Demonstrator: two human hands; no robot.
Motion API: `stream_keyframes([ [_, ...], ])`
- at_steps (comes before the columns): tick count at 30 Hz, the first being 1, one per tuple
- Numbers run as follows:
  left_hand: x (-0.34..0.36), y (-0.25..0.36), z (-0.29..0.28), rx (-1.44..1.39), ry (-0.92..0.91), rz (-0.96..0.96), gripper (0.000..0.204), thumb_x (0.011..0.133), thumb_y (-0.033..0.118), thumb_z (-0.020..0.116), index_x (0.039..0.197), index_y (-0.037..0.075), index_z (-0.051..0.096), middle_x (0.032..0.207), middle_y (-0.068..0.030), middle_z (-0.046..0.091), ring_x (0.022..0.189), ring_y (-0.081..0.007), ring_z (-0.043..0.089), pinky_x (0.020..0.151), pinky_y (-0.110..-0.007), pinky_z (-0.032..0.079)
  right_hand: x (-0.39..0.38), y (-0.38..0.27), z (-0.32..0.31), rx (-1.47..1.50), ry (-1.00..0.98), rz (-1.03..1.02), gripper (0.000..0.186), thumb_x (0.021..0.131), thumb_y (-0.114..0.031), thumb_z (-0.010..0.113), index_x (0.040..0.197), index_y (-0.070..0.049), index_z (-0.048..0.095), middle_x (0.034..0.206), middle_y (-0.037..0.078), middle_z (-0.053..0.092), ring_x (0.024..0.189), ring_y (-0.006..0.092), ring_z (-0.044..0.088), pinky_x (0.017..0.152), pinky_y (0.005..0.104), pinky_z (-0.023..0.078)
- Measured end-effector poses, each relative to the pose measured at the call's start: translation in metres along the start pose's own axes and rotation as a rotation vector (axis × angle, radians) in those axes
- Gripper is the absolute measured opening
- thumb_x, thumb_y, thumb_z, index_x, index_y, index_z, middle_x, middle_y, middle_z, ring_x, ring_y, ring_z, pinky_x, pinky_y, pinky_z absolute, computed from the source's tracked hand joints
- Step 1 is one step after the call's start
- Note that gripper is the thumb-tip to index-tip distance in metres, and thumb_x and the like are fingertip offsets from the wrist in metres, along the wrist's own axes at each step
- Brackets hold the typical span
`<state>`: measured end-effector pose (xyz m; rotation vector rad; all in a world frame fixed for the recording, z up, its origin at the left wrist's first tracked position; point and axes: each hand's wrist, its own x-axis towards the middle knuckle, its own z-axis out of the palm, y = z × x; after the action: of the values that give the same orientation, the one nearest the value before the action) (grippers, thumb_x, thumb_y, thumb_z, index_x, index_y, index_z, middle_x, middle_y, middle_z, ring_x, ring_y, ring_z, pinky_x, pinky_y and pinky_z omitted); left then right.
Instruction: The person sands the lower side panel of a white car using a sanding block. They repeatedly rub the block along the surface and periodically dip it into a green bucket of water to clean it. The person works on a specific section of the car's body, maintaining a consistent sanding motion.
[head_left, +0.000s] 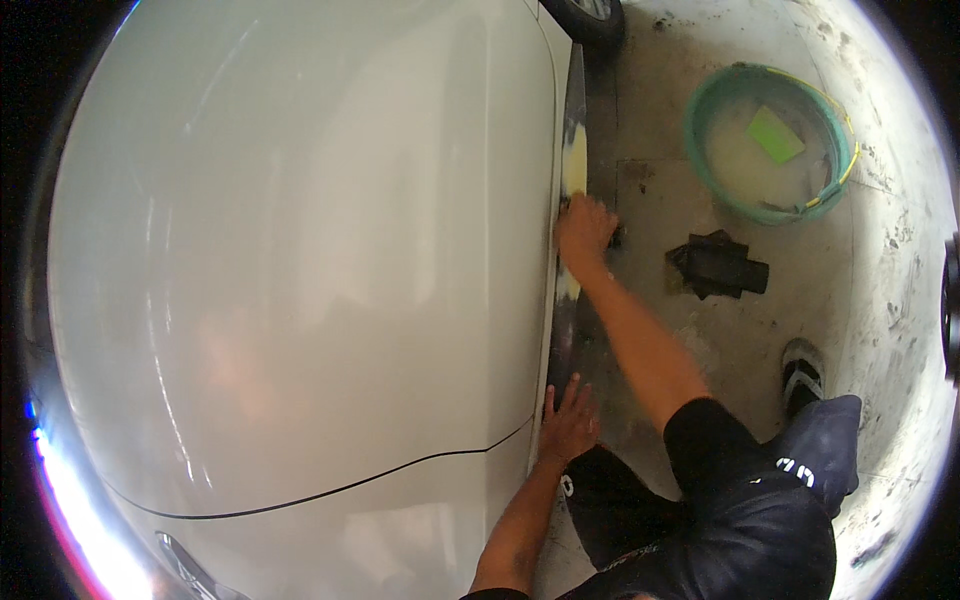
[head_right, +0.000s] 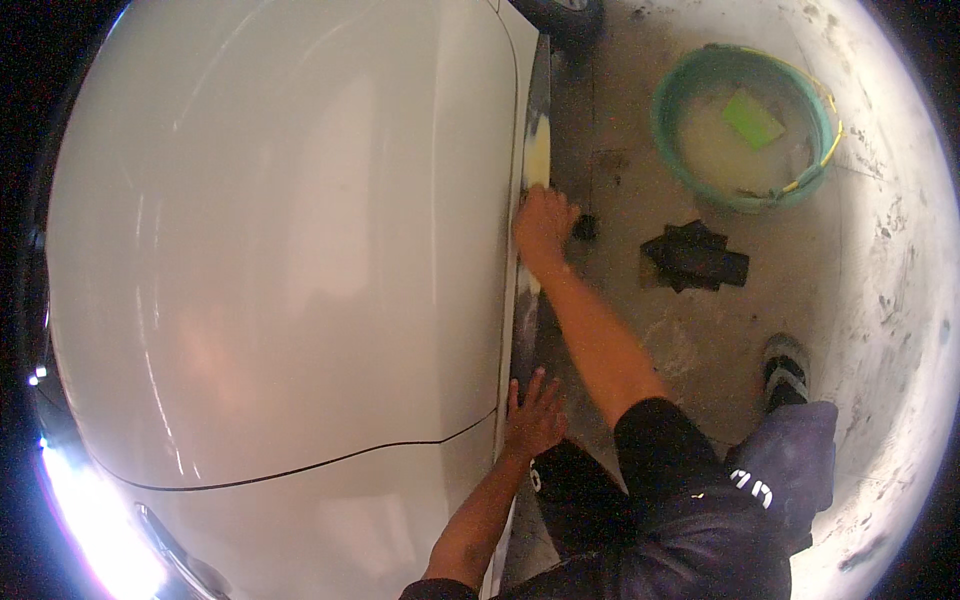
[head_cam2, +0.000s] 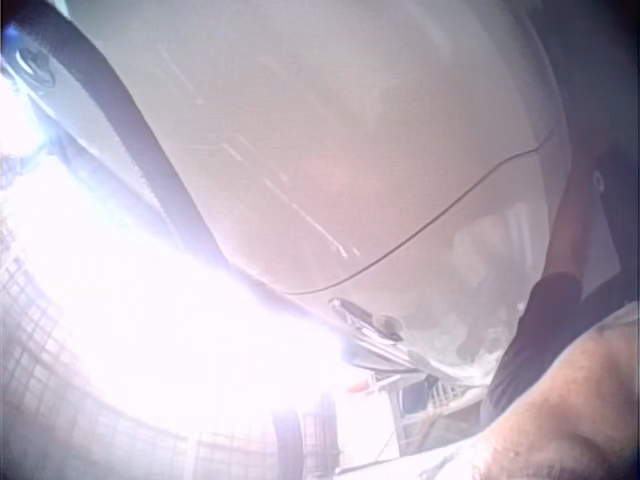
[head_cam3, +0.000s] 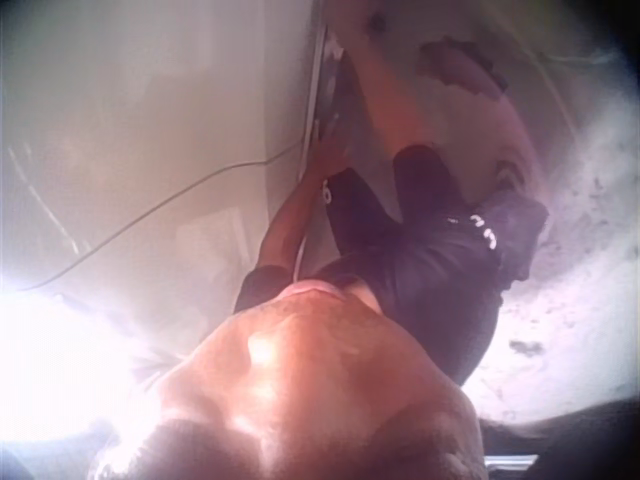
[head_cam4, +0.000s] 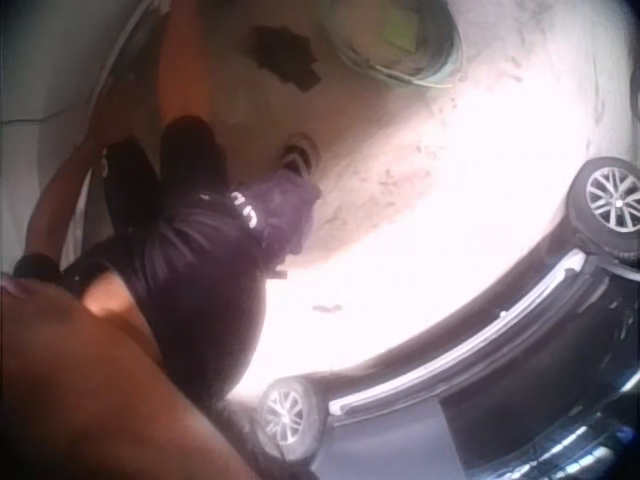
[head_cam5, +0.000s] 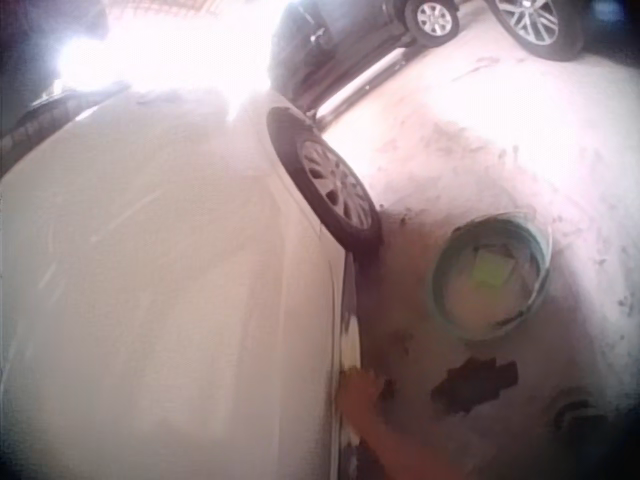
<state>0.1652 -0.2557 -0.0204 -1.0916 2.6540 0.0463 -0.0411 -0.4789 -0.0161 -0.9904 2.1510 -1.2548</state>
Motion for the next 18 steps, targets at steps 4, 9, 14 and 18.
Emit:
stream_keyframes([
  [4,-0.005,0.0,0.003,-0.002,0.009,-0.01,0.03,0.081,0.024,0.062,0.105,0.008,0.068,0.137,-0.0082,0.049,0.142,-0.0295,0.026,0.112,-0.064,0.013,-0.008,-0.005,0.004,-0.002,-0.031,-0.028,0.02,0.084,-0.013,0.06,0.101,-0.002,0.061,0.103,0.018,0.057,0.105,0.0346,0.051,0.087,0.0504,0.036],
  [9,-0.027,0.002,-0.02,0.001,0.067,0.015,0.032,0.08,0.025,0.061,0.106,0.007,0.067,0.136,-0.01,0.049,0.141,-0.031,0.027,0.111,-0.064,0.015,-0.009,-0.023,-0.001,0.05,0.109,0.121,0.028,0.083,-0.013,0.062,0.108,-0.002,0.062,0.115,0.02,0.05,0.11,0.0362,0.045,0.091,0.0507,0.035],
  [14,-0.023,0.006,-0.013,0.024,-0.007,-0.009,0.033,0.079,0.024,0.063,0.108,0.008,0.065,0.135,-0.0104,0.049,0.141,-0.0315,0.027,0.111,-0.064,0.016,-0.032,-0.014,0.004,0.094,-0.008,0.208,0.025,0.085,-0.015,0.062,0.105,-0.001,0.062,0.117,0.02,0.047,0.113,0.0364,0.042,0.093,0.0513,0.036],
  [18,-0.023,0.004,-0.007,0.071,0.003,0.021,0.034,0.078,0.026,0.064,0.109,0.01,0.066,0.136,-0.0095,0.048,0.141,-0.0307,0.027,0.11,-0.064,0.017,-0.015,-0.004,0.019,0.116,0.079,0.1,0.024,0.086,-0.017,0.062,0.104,0.0,0.062,0.115,0.02,0.048,0.111,0.0366,0.044,0.092,0.0498,0.038],
])
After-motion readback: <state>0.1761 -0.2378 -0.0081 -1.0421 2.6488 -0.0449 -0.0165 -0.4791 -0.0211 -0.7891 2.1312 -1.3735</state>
